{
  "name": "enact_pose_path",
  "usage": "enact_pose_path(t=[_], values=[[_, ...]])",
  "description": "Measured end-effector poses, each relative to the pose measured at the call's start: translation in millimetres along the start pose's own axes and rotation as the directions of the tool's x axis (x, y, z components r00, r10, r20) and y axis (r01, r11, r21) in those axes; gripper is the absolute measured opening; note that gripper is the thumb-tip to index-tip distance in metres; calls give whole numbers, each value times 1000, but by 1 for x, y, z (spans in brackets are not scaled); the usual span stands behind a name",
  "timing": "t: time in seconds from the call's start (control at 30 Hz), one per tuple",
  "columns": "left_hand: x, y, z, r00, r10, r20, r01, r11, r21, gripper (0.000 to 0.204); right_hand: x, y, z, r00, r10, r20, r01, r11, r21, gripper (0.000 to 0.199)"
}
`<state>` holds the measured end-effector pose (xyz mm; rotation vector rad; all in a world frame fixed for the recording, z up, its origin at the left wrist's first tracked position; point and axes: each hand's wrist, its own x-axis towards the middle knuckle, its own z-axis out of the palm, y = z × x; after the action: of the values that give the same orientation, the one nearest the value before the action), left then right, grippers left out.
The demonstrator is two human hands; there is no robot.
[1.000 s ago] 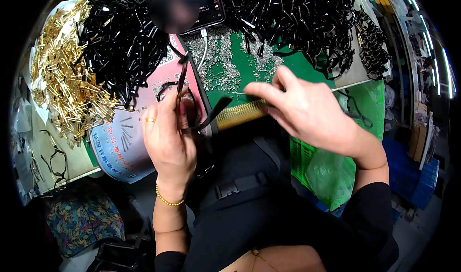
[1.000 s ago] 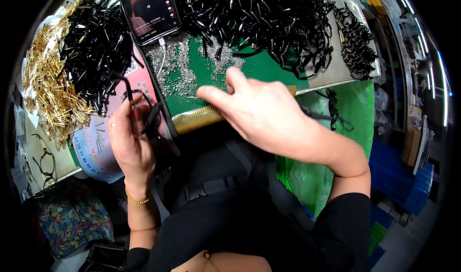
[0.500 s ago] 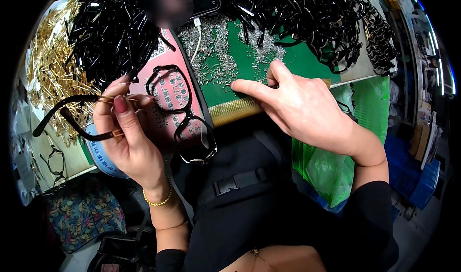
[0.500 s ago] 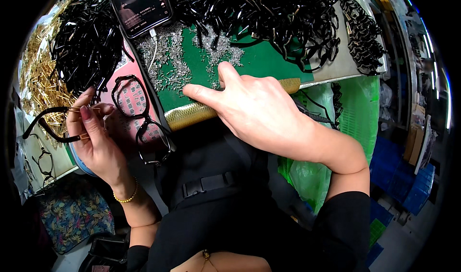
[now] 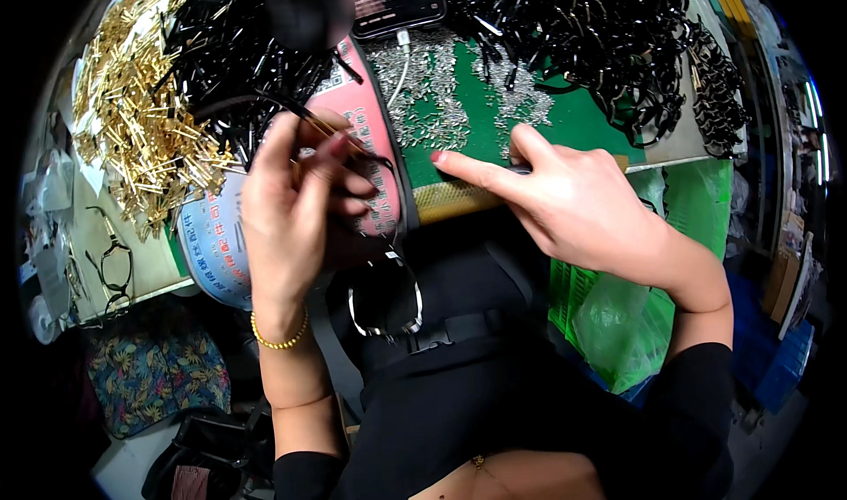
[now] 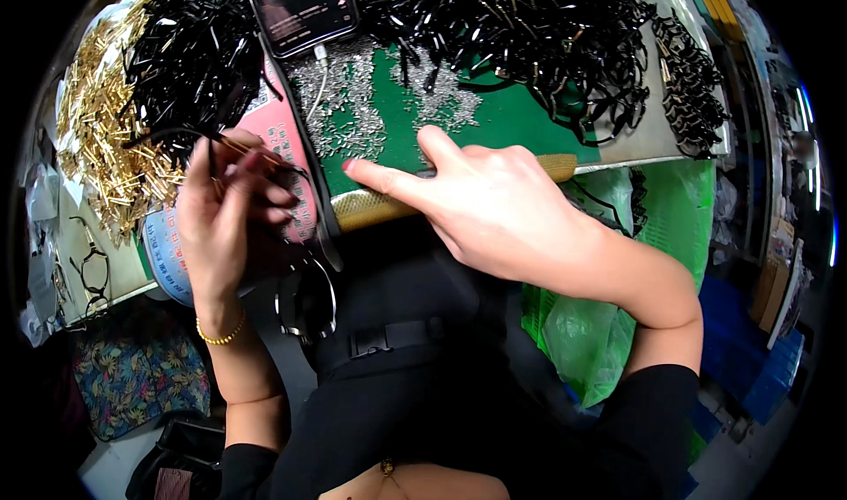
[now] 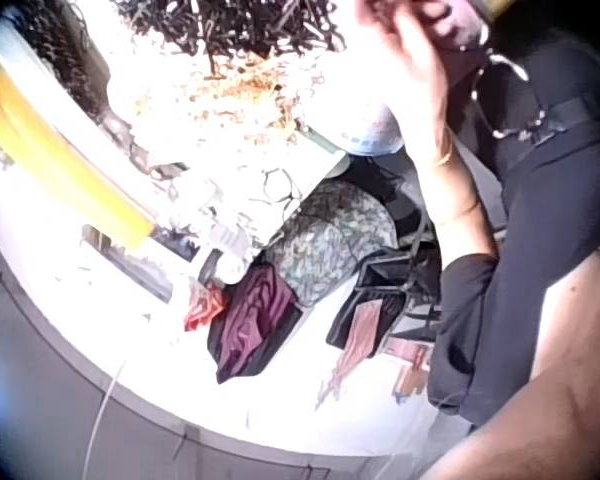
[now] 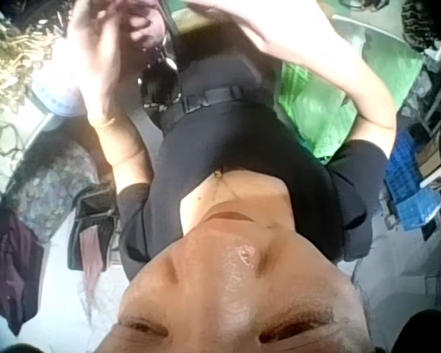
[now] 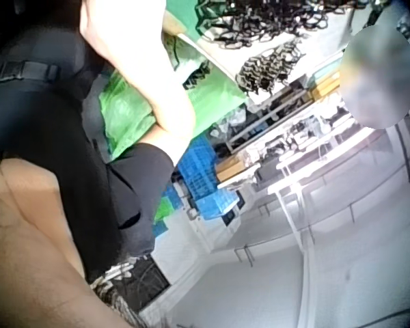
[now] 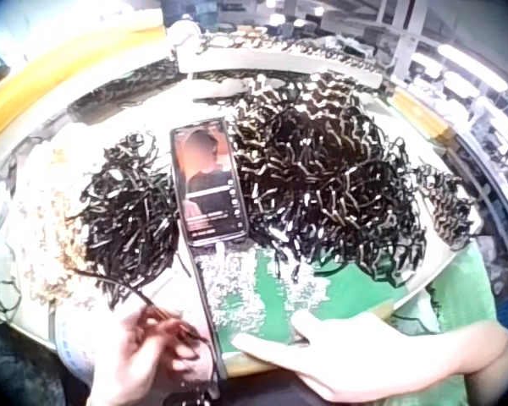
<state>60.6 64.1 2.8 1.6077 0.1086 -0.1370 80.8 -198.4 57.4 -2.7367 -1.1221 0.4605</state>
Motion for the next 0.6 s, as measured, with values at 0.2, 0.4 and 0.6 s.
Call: enact_pose_path(t=[0.2,0.4,0.6], values=[[-9,2,2,999,19,37,-21,997,68,17,16,-16,-4,993,-117,7,116,987,107,64],[-9,1,3,995,85,57,-92,984,152,14,25,-13,0,983,-180,-29,181,983,34,59],[-9,-3,5,994,102,32,-106,984,144,13,28,-13,-2,986,-164,-11,165,983,81,56]])
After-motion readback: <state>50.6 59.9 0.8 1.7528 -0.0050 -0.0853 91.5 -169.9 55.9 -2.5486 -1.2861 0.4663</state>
